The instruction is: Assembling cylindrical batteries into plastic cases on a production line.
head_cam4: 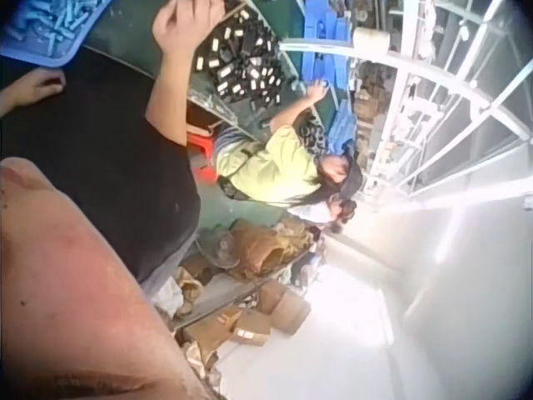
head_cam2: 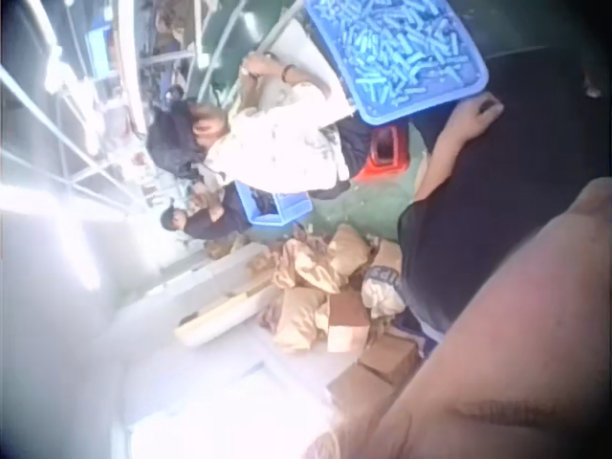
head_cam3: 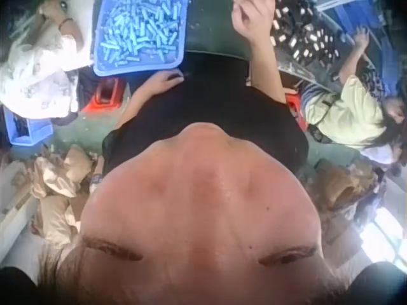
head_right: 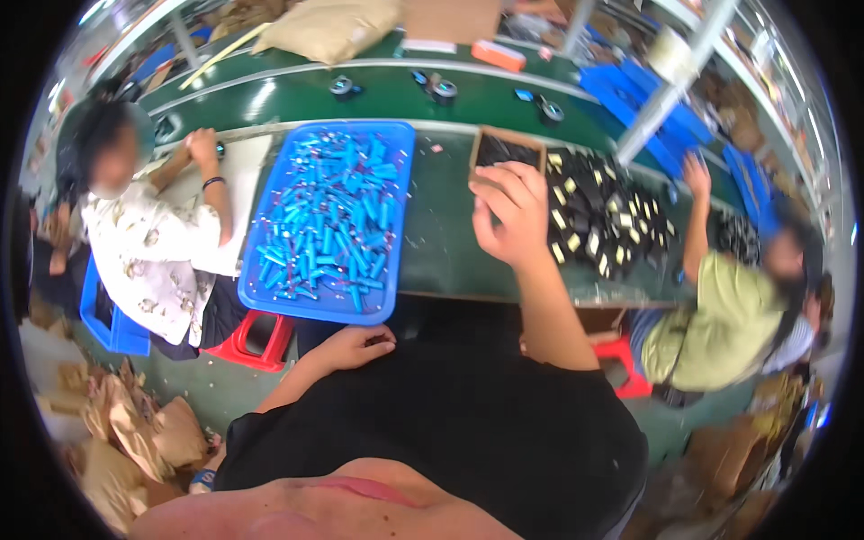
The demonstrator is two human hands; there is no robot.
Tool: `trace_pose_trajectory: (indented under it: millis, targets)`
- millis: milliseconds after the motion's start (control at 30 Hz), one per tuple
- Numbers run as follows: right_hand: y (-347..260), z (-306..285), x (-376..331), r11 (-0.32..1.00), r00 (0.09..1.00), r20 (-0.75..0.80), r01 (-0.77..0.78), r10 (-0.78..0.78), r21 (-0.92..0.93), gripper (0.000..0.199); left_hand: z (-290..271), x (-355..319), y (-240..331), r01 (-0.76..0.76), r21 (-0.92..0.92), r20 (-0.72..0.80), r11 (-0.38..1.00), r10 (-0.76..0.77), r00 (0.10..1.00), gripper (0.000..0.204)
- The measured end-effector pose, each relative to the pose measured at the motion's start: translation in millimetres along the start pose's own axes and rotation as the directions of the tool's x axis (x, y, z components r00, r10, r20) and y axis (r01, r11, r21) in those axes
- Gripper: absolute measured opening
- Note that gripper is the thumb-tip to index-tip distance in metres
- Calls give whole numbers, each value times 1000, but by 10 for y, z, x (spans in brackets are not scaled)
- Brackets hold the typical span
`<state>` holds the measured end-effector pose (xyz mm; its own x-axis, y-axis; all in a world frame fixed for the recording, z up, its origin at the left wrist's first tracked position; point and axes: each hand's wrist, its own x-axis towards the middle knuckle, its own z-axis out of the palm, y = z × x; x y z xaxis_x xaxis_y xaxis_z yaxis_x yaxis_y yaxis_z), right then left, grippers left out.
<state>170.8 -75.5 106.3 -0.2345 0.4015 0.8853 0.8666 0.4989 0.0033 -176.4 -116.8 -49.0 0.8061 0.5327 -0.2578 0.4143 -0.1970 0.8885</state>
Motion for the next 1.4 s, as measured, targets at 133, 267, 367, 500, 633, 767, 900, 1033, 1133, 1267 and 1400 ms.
trace_pose_trajectory:
  millis: [133, 267, 367, 500, 633, 767, 900, 1033, 1133, 1267, 1400]
  targets:
    - [316, 180, -987, 886, 886, -1, -463, 463, 32, 31, 174, 123, 59, -141, 131, 20, 981, 140, 990, 26]
    - [635, -341, -1234, 797, 839, -38, -530, 543, -290, 43, 240, 333, 243, -152, 269, -96, 951, 183, 978, 21]
    - [883, -463, -1615, 652, 759, 19, -546, 651, -526, 70, 275, 491, 434, -234, 103, 71, 967, 228, 971, 19]
    - [666, -255, -1744, 579, 744, 149, -360, 651, -731, 74, 329, 552, 639, -275, 29, 144, 961, 268, 953, 15]
    - [601, -153, -1774, 619, 762, 129, -401, 635, -675, 58, 335, 698, 883, -389, 3, 115, 921, 386, 915, 8]
    - [626, -207, -1789, 647, 752, 130, -450, 647, -615, 54, 405, 941, 976, -468, -9, 1, 883, 468, 884, 6]
    - [732, -257, -1806, 857, 873, -78, -488, 482, -167, 38, 557, 1237, 963, -556, 95, -74, 825, 563, 823, 8]
    - [590, -780, -1763, 922, 927, -230, -341, 296, -186, 26, 726, 1537, 1037, -654, 316, -134, 687, 715, 687, 14]
    - [586, -1271, -2306, 794, 762, -469, -579, 447, -184, 21, 758, 1594, 1122, -597, 555, -166, 580, 780, 604, 14]
    - [507, -1628, -3566, 430, 214, -517, -835, 829, 343, 12, 694, 1751, 1143, -568, 654, -173, 499, 830, 530, 14]
    - [-86, -1634, -4773, -8, -85, -363, -978, 928, 207, 15, 713, 1974, 1108, -426, 750, -122, 506, 739, 662, 47]
